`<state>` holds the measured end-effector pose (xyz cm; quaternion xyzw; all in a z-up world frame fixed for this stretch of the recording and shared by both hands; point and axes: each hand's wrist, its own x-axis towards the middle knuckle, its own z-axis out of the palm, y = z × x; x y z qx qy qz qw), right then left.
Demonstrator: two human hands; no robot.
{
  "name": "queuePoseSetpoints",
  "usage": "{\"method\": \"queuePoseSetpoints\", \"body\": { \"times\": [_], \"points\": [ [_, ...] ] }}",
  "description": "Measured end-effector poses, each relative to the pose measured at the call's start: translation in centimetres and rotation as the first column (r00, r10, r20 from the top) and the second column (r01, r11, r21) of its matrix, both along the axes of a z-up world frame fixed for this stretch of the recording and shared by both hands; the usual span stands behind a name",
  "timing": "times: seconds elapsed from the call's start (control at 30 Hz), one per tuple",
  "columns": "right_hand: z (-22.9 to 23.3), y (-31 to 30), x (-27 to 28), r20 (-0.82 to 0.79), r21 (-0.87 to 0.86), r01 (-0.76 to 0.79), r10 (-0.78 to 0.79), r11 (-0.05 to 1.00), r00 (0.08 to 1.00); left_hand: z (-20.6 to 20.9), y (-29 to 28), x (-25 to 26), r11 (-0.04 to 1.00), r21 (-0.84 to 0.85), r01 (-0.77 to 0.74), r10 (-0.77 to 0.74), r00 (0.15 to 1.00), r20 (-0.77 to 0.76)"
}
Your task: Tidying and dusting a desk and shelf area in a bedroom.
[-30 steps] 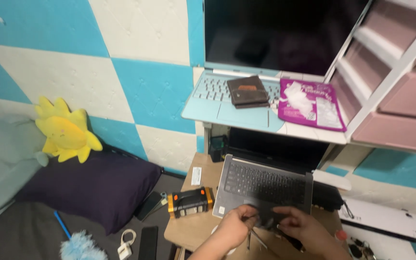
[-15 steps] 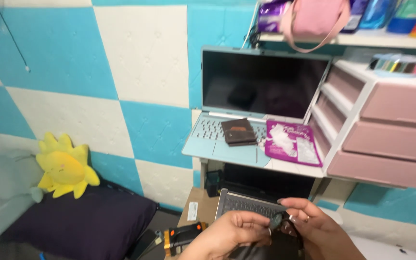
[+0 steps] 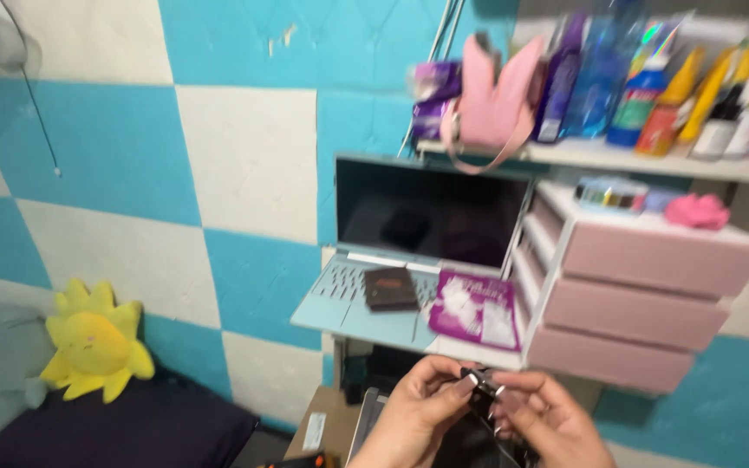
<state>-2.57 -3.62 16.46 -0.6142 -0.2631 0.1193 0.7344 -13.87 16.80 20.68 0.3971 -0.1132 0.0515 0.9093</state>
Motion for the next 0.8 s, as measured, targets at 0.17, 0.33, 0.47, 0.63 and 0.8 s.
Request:
{"method": "queuePoseSetpoints", "body": {
  "times": [0.17,0.33,0.47,0.63,0.8],
  "points": [
    [-1.1,-0.6,3.2,0.119,0.016,0.111,-0.112,0.994,0.986,3.0,-2.7,1.9,0.990,0.065,-0.123,0.116,0.988,0.102],
    [2.4,-1.1,1.7,0.173,0.110,0.138,-0.156,0.984,0.973,5.3,-5.4,3.2,0.971,0.130,-0.200,0.173,0.965,0.195],
    [3.1,-3.6,3.6,0.436,0.165,0.031,-0.100,0.986,0.894,5.9,-7.9,4.7,0.976,0.136,-0.172,0.131,0.954,0.268],
    [7.1,-9.0,2.9,0.542,-0.008,0.392,-0.325,0.920,0.775,8.8,-10.8,4.5,0.984,0.143,-0.102,0.050,0.943,0.329],
    [12.6,-13.5,3.5,0.749,-0.158,0.506,-0.231,0.848,0.621,12.5,-12.1,3.1,0.871,0.415,-0.264,0.057,0.893,0.447]
  ]
}}
